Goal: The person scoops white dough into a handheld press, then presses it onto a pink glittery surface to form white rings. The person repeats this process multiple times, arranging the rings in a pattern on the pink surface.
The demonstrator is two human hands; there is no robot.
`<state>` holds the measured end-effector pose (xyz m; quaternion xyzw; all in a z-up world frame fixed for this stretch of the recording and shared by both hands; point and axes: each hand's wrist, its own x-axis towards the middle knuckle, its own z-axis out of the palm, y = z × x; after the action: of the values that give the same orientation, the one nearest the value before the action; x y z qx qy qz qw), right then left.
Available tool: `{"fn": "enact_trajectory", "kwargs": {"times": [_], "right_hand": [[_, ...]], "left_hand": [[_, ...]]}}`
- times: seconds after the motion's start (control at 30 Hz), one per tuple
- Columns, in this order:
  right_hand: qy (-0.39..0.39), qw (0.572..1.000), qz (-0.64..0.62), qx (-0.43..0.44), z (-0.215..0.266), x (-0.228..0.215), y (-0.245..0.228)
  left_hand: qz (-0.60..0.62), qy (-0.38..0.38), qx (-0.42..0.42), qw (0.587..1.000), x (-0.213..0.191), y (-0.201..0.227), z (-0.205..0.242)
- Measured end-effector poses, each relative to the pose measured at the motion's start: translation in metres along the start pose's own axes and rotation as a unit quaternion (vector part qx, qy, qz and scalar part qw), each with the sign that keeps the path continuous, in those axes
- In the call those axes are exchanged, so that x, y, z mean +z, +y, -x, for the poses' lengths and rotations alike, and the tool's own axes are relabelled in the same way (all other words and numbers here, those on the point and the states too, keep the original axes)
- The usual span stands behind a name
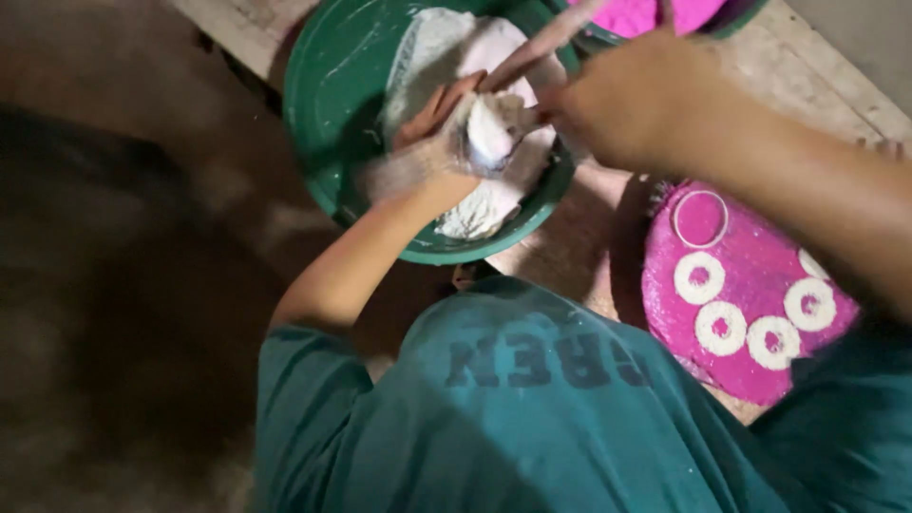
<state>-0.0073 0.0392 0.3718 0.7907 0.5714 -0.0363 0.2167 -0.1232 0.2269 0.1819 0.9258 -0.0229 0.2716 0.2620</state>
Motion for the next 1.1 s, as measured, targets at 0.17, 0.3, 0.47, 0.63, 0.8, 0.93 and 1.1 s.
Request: {"fn": "enact_trajectory", "kwargs": {"times": [0.17, 0.3, 0.47, 0.63, 0.8, 0.93, 1.1], "right_hand": [[0.164, 0.969, 0.150, -0.105, 0.014, 0.028, -0.045], [0.181, 0.977, 0.107, -0.016, 0.071, 0.010, -0.020], [0.167, 0.978, 0.121, -0.006, 0.056, -0.003, -0.022], [0.200, 0.974, 0.089, -0.049, 0.014, 0.024, -0.045], [0.212, 0.973, 0.052, 0.075, 0.085, 0.014, -0.018], [0.334, 0.898, -0.281, 0.062, 0.057, 0.031, -0.017], [0.361, 0.794, -0.487, 0.045, 0.011, 0.102, -0.064]], "left_hand": [[0.100, -0.046, -0.035, 0.993, 0.039, -0.003, 0.008], [-0.015, -0.044, -0.020, 0.999, 0.035, -0.020, 0.000], [0.001, -0.024, -0.055, 0.998, 0.015, -0.004, -0.019], [0.061, -0.048, -0.049, 0.996, 0.019, 0.009, -0.020], [-0.050, 0.035, -0.067, 0.996, 0.015, -0.022, -0.022], [-0.098, 0.073, -0.067, 0.990, 0.014, -0.029, -0.027], [-0.170, 0.100, -0.067, 0.978, 0.007, -0.018, -0.046]]}}
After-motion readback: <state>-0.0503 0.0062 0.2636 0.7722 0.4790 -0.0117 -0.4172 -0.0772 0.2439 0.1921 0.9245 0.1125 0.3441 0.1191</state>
